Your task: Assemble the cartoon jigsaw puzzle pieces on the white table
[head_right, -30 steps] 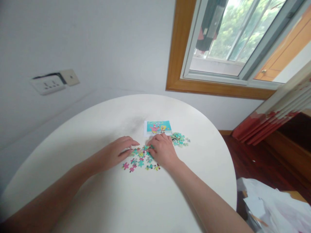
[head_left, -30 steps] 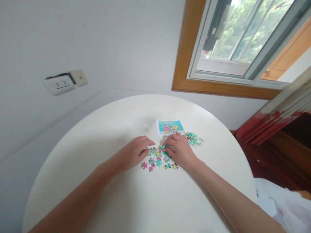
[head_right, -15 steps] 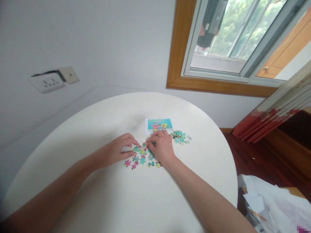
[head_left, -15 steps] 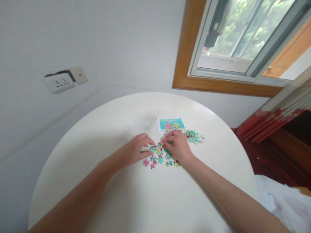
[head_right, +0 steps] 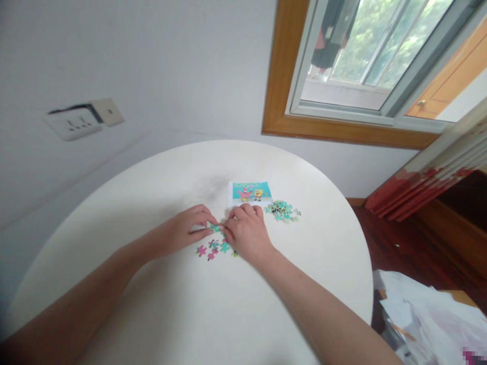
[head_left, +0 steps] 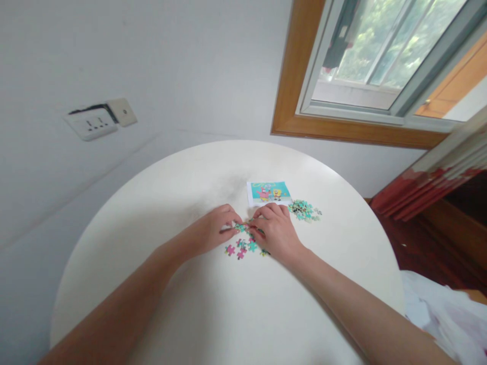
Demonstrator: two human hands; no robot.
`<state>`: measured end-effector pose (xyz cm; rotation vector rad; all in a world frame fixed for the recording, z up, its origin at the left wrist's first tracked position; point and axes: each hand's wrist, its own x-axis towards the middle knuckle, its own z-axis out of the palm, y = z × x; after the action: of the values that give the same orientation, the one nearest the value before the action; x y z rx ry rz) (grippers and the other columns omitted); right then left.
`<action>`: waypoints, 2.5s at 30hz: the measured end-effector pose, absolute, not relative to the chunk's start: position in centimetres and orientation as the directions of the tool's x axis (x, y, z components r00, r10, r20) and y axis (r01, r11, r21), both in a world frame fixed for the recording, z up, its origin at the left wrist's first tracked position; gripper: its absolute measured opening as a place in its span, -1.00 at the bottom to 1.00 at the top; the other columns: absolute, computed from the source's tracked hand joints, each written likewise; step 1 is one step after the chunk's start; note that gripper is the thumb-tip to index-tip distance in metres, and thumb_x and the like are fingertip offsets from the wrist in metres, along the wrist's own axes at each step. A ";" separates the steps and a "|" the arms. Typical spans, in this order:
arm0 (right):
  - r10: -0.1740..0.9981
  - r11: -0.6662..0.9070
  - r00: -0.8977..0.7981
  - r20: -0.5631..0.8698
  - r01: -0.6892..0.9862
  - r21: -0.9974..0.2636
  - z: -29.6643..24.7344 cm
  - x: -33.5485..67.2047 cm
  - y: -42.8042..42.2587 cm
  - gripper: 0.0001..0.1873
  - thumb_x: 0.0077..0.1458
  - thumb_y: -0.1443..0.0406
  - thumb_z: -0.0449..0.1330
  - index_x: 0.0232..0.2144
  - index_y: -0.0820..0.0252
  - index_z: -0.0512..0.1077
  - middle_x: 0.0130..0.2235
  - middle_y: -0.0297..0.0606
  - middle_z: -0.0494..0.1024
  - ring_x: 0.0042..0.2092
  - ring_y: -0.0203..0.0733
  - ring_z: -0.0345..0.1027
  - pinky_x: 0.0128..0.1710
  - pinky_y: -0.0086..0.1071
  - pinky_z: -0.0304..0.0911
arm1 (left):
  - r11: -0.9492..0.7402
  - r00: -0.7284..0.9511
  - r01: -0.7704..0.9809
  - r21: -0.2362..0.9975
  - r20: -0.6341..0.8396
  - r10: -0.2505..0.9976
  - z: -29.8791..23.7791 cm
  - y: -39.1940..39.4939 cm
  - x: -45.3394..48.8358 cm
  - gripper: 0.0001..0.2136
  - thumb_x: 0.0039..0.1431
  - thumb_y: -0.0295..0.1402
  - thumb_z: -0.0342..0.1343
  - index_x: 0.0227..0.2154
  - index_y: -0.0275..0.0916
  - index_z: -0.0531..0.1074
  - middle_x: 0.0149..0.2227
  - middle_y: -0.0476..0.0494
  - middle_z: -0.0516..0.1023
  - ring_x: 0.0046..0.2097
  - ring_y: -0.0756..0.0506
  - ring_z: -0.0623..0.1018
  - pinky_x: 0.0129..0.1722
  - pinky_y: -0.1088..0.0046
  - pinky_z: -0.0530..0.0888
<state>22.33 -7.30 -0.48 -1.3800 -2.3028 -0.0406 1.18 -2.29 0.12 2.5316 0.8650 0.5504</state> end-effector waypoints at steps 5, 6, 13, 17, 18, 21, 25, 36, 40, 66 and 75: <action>0.813 0.534 -0.417 0.407 0.812 -0.235 -0.6 23.1 -7.1 -0.83 0.20 0.24 0.16 -0.27 0.07 0.57 -0.15 -0.22 0.54 -0.03 -0.09 0.21 -0.04 -0.13 -0.01 | -0.690 0.713 0.508 0.515 0.198 0.673 -0.1 -2.1 1.0 -0.85 0.21 -0.38 0.01 -0.23 -0.22 0.45 -0.23 -0.10 0.43 -0.22 -0.06 0.48 -0.17 0.44 0.44; 0.818 0.529 -0.406 0.407 0.808 -0.259 -0.6 23.3 -7.1 -0.83 0.20 0.25 0.16 -0.27 0.06 0.57 -0.14 -0.23 0.54 -0.03 -0.09 0.21 -0.04 -0.13 0.00 | -0.690 0.713 0.509 0.516 0.196 0.673 -0.2 -2.0 0.9 -0.86 0.20 -0.38 0.01 -0.23 -0.22 0.45 -0.24 -0.10 0.43 -0.22 -0.06 0.48 -0.17 0.44 0.44; 0.886 0.446 -0.274 0.374 0.728 -0.521 -1.0 24.8 -6.6 -0.86 0.14 0.29 0.21 -0.29 0.06 0.59 -0.18 -0.24 0.54 -0.08 -0.14 0.32 -0.04 -0.18 0.16 | -0.683 0.701 0.530 0.503 0.193 0.687 -0.2 -2.0 0.8 -0.86 0.22 -0.35 0.00 -0.24 -0.21 0.44 -0.24 -0.10 0.43 -0.29 -0.05 0.47 -0.24 0.45 0.43; 0.876 0.468 -0.274 0.397 0.680 -0.564 -1.2 25.6 -6.5 -0.88 0.11 0.32 0.23 -0.33 0.07 0.59 -0.20 -0.24 0.55 -0.09 -0.15 0.35 -0.01 -0.18 0.18 | -0.689 0.697 0.530 0.494 0.209 0.686 0.0 -2.1 0.9 -0.85 0.21 -0.36 0.00 -0.25 -0.22 0.44 -0.26 -0.10 0.43 -0.30 -0.04 0.47 -0.25 0.46 0.42; 0.875 0.472 -0.281 0.394 0.676 -0.566 -1.2 25.8 -6.5 -0.87 0.11 0.32 0.23 -0.33 0.07 0.60 -0.20 -0.24 0.55 -0.09 -0.15 0.35 -0.01 -0.17 0.18 | -0.691 0.697 0.529 0.492 0.212 0.685 0.0 -2.1 0.9 -0.85 0.21 -0.36 -0.01 -0.25 -0.22 0.45 -0.26 -0.10 0.43 -0.30 -0.04 0.46 -0.25 0.46 0.42; 0.881 0.466 -0.305 0.361 0.691 -0.553 -1.2 26.1 -6.7 -0.86 0.12 0.33 0.22 -0.33 0.06 0.60 -0.16 -0.23 0.54 -0.06 -0.14 0.33 0.01 -0.15 0.17 | -0.685 0.691 0.540 0.489 0.207 0.692 0.1 -2.1 0.9 -0.84 0.21 -0.35 0.00 -0.23 -0.22 0.46 -0.26 -0.11 0.44 -0.29 -0.05 0.46 -0.23 0.45 0.42; 0.890 0.447 -0.324 0.322 0.761 -0.470 -1.0 26.3 -6.8 -0.84 0.13 0.34 0.20 -0.32 0.04 0.59 -0.09 -0.22 0.51 -0.02 -0.10 0.28 0.01 -0.12 0.14 | -0.674 0.684 0.558 0.484 0.192 0.704 0.4 -2.3 1.0 -0.83 0.22 -0.30 0.00 -0.25 -0.22 0.46 -0.26 -0.12 0.45 -0.28 -0.06 0.47 -0.21 0.42 0.43; 0.809 0.562 -0.446 0.384 0.777 -0.283 0.2 25.6 -8.1 -0.78 0.19 0.28 0.14 -0.18 0.01 0.56 -0.07 -0.21 0.49 0.00 -0.08 0.20 -0.01 -0.16 0.05 | -0.672 0.703 0.529 0.518 0.176 0.689 -0.2 -2.1 0.5 -0.84 0.19 -0.33 0.05 -0.19 -0.20 0.43 -0.17 -0.12 0.43 -0.21 -0.06 0.48 -0.15 0.43 0.44; 0.796 0.593 -0.504 0.336 0.762 -0.261 0.0 25.0 -8.3 -0.76 0.20 0.22 0.14 -0.11 0.02 0.53 -0.02 -0.20 0.48 0.04 -0.06 0.18 0.03 -0.14 0.03 | -0.671 0.701 0.532 0.516 0.176 0.691 0.1 -2.1 0.5 -0.85 0.20 -0.38 0.03 -0.20 -0.20 0.43 -0.20 -0.11 0.42 -0.24 -0.05 0.47 -0.17 0.43 0.43; 0.776 0.603 -0.465 0.427 0.746 -0.284 -0.7 25.5 -7.7 -0.80 0.18 0.33 0.15 -0.19 0.06 0.56 -0.11 -0.20 0.51 -0.03 -0.07 0.22 -0.02 -0.16 0.08 | -0.624 0.670 0.648 0.437 0.063 0.740 1.6 -2.1 -0.5 -0.77 0.16 -0.28 -0.03 -0.25 -0.26 0.45 -0.30 -0.11 0.43 -0.31 -0.08 0.45 -0.26 0.42 0.38; 0.737 0.671 -0.562 0.375 0.675 -0.305 -0.5 25.7 -8.1 -0.82 0.17 0.29 0.17 -0.21 0.06 0.56 -0.08 -0.20 0.51 0.00 -0.07 0.24 0.01 -0.14 0.09 | -0.615 0.676 0.652 0.443 0.028 0.736 1.6 -2.4 -0.1 -0.76 0.11 -0.30 -0.04 -0.22 -0.26 0.44 -0.36 -0.07 0.40 -0.33 -0.06 0.43 -0.27 0.45 0.38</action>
<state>25.69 -8.15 -0.48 -1.0948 -2.4106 0.1734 -0.13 -2.39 1.63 2.4914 1.0847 0.2899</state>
